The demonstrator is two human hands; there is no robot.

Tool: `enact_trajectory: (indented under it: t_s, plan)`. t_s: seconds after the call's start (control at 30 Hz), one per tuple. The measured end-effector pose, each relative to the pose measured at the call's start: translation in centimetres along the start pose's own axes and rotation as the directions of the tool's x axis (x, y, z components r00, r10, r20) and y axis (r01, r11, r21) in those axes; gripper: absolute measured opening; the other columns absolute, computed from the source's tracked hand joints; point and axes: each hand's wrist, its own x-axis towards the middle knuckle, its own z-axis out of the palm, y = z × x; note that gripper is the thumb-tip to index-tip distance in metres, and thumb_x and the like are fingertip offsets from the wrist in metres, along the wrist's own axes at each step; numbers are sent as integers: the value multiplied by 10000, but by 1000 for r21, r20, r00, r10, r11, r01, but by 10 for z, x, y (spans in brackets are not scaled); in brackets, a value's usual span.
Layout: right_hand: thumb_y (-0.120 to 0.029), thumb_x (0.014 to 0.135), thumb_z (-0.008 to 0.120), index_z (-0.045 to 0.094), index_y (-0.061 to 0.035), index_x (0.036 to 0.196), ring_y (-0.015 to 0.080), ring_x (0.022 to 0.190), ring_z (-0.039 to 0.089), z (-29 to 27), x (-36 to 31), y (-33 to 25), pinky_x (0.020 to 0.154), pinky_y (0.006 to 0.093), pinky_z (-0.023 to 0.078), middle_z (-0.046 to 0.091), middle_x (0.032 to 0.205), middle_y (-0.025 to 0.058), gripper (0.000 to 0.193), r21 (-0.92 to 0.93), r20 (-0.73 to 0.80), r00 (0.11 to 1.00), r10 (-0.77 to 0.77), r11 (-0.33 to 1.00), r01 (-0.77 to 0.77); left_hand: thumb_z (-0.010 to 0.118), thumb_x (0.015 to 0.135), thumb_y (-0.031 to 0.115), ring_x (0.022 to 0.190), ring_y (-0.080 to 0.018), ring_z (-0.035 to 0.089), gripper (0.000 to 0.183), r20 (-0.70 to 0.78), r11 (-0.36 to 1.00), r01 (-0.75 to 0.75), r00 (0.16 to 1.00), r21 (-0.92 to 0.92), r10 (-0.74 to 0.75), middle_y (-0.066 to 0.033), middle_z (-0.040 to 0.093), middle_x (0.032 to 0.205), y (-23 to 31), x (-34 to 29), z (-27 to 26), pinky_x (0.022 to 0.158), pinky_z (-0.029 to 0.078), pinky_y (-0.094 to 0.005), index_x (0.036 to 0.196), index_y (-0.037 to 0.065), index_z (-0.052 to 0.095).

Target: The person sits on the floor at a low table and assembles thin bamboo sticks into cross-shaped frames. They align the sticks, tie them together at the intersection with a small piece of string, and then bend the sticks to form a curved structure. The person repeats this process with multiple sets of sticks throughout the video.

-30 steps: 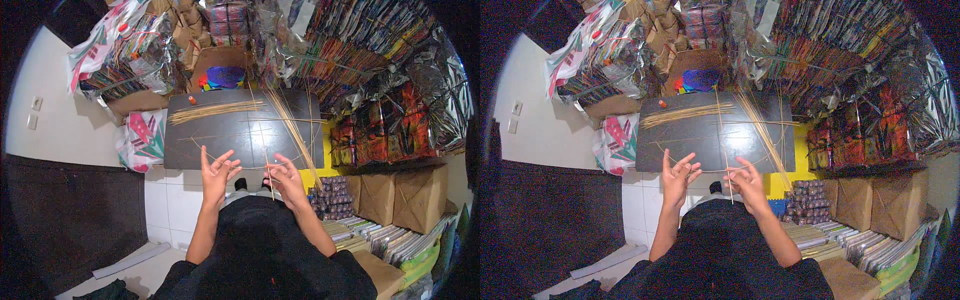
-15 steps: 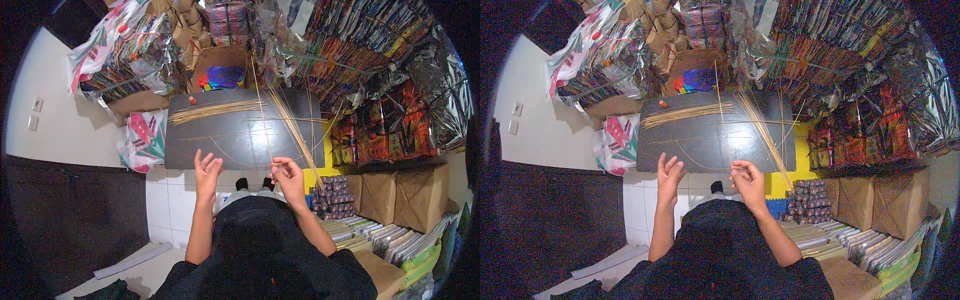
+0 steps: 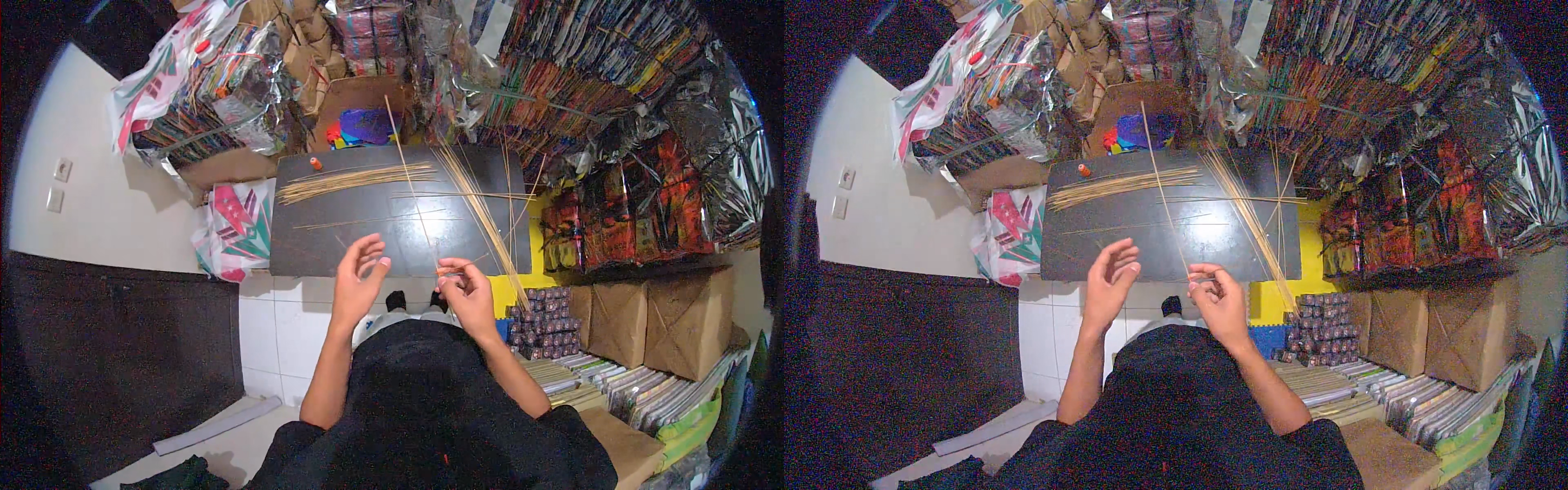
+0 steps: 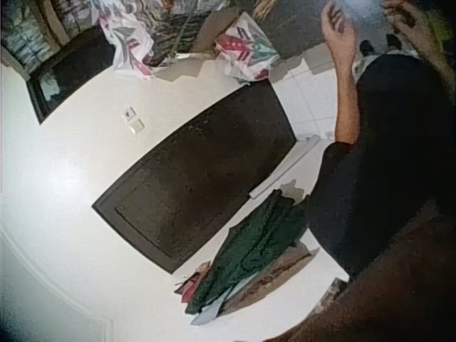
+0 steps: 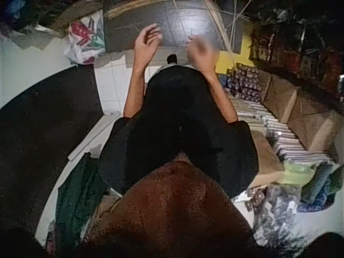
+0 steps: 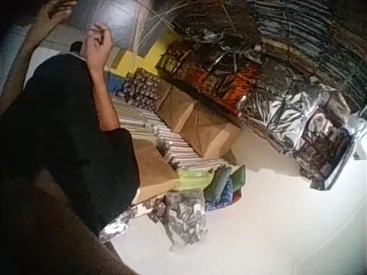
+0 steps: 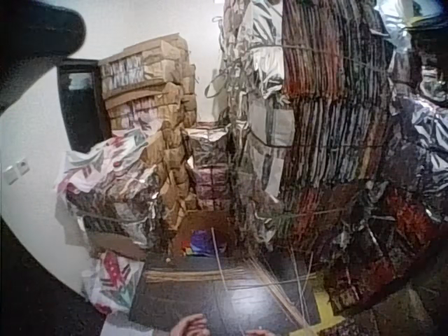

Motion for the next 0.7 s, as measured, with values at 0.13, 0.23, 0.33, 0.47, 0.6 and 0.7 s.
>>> enact_trajectory:
  t_s: [0.13, 0.23, 0.33, 0.47, 0.6, 0.7]
  plan:
    - [-4, 928, 627, 541, -13, 1285, 101, 857, 656, 0, 1, 3, 783, 239, 543, 629, 1112, 76, 367, 34, 56, 998, 3, 999, -5, 659, 916, 48, 1124, -184, 619, 447, 219, 998, 52, 974, 39, -59, -128, 648, 1196, 15, 9, 8, 947, 499, -312, 1341, 6, 527]
    - [-9, 928, 628, 524, -17, 1300, 107, 856, 657, 1, -1, 1, 782, 242, 544, 628, 1095, 74, 386, 78, 95, 995, 5, 997, -13, 659, 928, 100, 1076, -171, 638, 438, 265, 989, 145, 954, -9, -137, -123, 667, 1165, 24, 15, 15, 935, 500, -309, 1336, 5, 532]
    - [-14, 928, 627, 511, -24, 1314, 113, 855, 659, 2, -1, 1, 767, 240, 544, 627, 1093, 77, 403, 95, 131, 991, 30, 995, -43, 645, 942, 122, 1031, -174, 657, 419, 280, 977, 191, 947, -93, -158, -138, 682, 1145, 21, 23, 17, 913, 513, -306, 1327, -1, 534]
    - [-8, 921, 625, 501, -35, 1329, 115, 849, 659, -1, -3, -2, 746, 236, 544, 628, 1089, 81, 427, 99, 169, 983, 68, 991, -86, 634, 964, 167, 1001, -191, 682, 430, 201, 946, 231, 962, -228, -186, -157, 692, 1126, 24, 33, 18, 872, 554, -299, 1344, -1, 522]
    - [-10, 919, 626, 487, -20, 1339, 100, 831, 645, -1, -4, -9, 714, 225, 529, 645, 1066, 79, 443, 102, 189, 977, 99, 988, -120, 618, 972, 185, 978, -198, 693, 434, 122, 949, 200, 977, -245, -174, -164, 690, 1132, 25, 37, 11, 853, 566, -298, 1349, -5, 517]
    - [12, 911, 616, 491, -40, 1343, 104, 830, 650, -2, -2, -5, 716, 225, 536, 650, 1061, 83, 453, 118, 202, 975, 98, 985, -123, 607, 978, 190, 976, -189, 690, 422, 230, 943, 274, 946, -189, -229, -158, 689, 1134, 23, 35, 8, 852, 568, -298, 1341, -9, 523]
